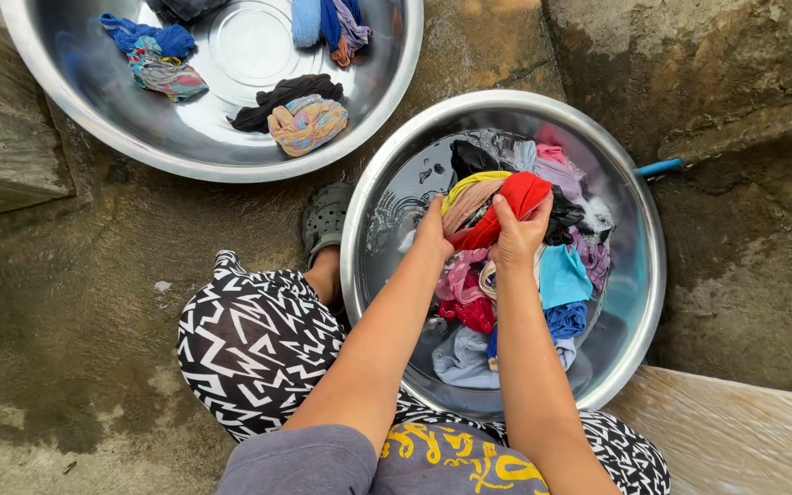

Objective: The person washes clothes by rinsing and wringing garments under running water, transferring pieces into an adjacent basin, and scrubbing items in the water.

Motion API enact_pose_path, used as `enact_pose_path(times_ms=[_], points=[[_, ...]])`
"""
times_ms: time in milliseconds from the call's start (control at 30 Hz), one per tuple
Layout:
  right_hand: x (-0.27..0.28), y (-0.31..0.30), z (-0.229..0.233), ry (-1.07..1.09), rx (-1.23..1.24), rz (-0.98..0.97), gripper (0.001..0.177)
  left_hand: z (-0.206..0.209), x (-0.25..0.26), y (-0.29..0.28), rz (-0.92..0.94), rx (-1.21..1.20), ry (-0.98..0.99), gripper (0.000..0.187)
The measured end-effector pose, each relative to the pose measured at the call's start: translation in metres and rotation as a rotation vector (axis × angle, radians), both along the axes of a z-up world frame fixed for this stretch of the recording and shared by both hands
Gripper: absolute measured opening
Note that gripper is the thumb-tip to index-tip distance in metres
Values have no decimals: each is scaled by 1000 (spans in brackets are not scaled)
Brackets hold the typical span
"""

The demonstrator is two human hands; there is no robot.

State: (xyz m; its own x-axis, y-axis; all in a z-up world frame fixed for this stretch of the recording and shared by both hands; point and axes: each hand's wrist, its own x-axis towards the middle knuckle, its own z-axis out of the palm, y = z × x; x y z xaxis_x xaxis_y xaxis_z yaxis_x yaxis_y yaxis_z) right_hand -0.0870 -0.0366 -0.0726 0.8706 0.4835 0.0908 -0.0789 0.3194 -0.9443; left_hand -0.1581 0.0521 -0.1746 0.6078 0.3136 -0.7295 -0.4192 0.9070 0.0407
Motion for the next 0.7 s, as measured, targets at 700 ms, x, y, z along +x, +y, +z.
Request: enact_pose_path(times_ms=[700], points=[[-51, 130, -5, -5, -345, 473, 68, 153, -135, 228, 680, 1500, 712, 101]])
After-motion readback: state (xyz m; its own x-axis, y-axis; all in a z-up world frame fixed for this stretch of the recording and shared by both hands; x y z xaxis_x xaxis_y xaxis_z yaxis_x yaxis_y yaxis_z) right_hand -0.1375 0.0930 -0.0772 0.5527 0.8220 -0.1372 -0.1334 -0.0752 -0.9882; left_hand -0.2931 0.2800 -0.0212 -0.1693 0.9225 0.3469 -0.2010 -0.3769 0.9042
